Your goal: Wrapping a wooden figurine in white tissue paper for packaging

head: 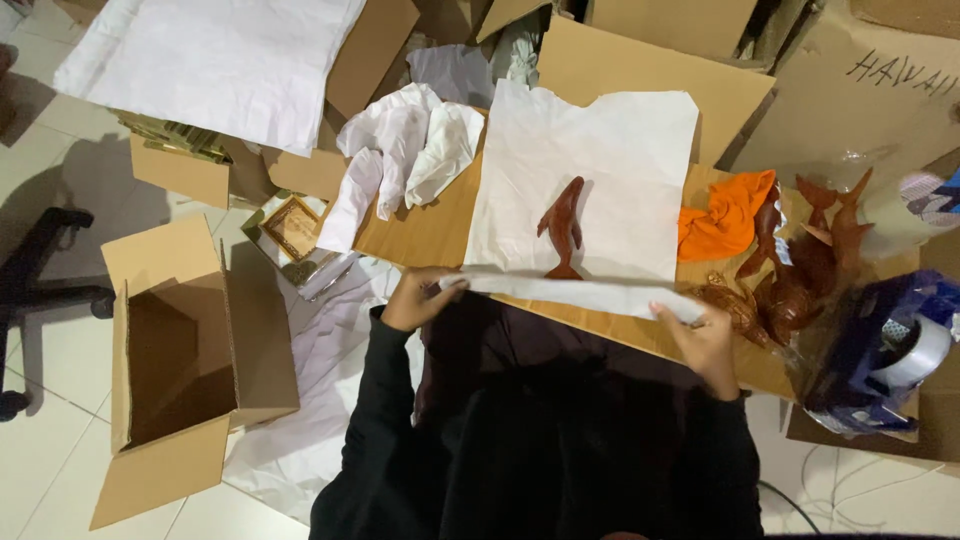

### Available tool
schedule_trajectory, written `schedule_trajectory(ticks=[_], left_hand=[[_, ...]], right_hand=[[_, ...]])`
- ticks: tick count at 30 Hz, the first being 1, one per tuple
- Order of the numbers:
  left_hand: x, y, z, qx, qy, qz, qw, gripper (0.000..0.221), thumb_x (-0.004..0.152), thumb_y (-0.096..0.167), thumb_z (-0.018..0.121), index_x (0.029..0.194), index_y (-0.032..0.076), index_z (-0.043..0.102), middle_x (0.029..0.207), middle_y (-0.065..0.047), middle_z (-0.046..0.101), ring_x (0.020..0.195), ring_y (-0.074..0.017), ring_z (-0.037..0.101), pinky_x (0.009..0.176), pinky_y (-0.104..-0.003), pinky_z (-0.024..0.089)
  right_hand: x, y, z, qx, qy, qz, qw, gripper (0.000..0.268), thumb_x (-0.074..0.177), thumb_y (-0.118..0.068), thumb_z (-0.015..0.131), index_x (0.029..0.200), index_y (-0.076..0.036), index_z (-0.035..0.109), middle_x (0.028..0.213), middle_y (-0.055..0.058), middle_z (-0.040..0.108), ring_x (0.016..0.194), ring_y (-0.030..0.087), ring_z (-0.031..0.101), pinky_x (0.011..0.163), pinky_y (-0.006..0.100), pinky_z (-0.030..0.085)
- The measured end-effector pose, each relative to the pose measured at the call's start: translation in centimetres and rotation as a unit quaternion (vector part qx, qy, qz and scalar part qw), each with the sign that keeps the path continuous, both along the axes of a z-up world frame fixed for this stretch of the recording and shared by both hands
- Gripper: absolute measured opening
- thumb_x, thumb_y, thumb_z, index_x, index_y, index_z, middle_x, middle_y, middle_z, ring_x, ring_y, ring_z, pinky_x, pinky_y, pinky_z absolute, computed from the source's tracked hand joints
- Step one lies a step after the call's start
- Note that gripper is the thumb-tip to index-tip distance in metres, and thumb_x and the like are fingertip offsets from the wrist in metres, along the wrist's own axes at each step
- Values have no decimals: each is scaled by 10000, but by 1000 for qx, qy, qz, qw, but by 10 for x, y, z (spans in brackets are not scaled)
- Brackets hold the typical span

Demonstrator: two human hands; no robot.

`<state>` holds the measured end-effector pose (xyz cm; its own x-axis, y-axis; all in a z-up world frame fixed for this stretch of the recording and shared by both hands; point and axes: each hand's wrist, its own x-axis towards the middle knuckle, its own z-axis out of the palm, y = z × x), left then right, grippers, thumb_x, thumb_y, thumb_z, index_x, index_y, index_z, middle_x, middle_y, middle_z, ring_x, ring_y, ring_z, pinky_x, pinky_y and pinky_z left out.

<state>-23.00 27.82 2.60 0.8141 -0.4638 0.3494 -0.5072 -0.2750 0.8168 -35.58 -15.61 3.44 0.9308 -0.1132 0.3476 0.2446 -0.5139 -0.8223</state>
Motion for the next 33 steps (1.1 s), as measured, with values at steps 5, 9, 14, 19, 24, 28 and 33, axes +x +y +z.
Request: schedule_trajectory(ticks=[5, 9, 14, 19, 24, 28, 33], left_hand=[[24, -27, -40, -157, 17, 147, 976, 71, 871, 91, 821, 810, 103, 786, 632, -3, 717, 660, -42, 541, 591, -255, 513], [38, -47, -58, -161, -7, 193, 968, 152, 901, 99, 801, 763, 64, 746, 574, -34, 679, 598, -69, 537, 547, -260, 488], [35, -58, -49, -33, -50, 258, 964, 247, 946, 185, 751, 749, 53, 681, 535, -162, 613, 490, -234, 611, 482, -323, 445], [33, -66, -37, -33, -43, 272, 961, 207, 931, 152, 743, 788, 12, 691, 522, -164, 596, 492, -288, 618, 488, -344, 459], [31, -70, -37, 1, -62, 274, 960, 174, 932, 144, 721, 811, 21, 699, 500, -157, 562, 482, -284, 612, 476, -338, 453], [17, -77, -19, 96, -138, 334, 928, 609, 841, 208, 780, 1339, -44, 537, 1118, -320, 593, 1031, -498, 623, 879, -564, 517], [-25, -119, 43, -27, -152, 199, 968, 641, 1013, 204, 520, 1590, 68, 275, 1554, -236, 308, 1457, -423, 316, 1192, -520, 289]], right_hand=[[29, 6, -22, 120, -10, -134, 984, 187, 1001, -51, 760, 1124, 86, 726, 1084, 248, 722, 1010, 222, 641, 927, 438, 514], [52, 5, -46, 92, -12, -156, 983, 142, 1023, -52, 746, 1123, 49, 741, 1052, 247, 725, 971, 261, 672, 908, 441, 515], [62, 14, -23, -176, -145, -206, 952, 307, 896, -14, 824, 1178, 64, 732, 986, 303, 707, 942, 489, 690, 770, 524, 535], [47, 89, 21, -261, -238, -184, 917, 395, 963, -104, 742, 1297, 69, 619, 1266, 261, 606, 1212, 451, 591, 1021, 521, 471], [52, 133, 34, -327, -94, -13, 940, 643, 934, -397, 725, 1441, -44, 547, 1445, 276, 518, 1385, 488, 463, 1137, 625, 349], [59, 134, 14, -409, -116, 2, 905, 614, 863, -196, 740, 1435, -44, 575, 1514, 246, 494, 1359, 401, 528, 1118, 504, 423], [65, 129, -14, -399, -147, -1, 905, 530, 883, -89, 680, 1404, -23, 613, 1452, 282, 540, 1294, 416, 586, 1088, 473, 474]])
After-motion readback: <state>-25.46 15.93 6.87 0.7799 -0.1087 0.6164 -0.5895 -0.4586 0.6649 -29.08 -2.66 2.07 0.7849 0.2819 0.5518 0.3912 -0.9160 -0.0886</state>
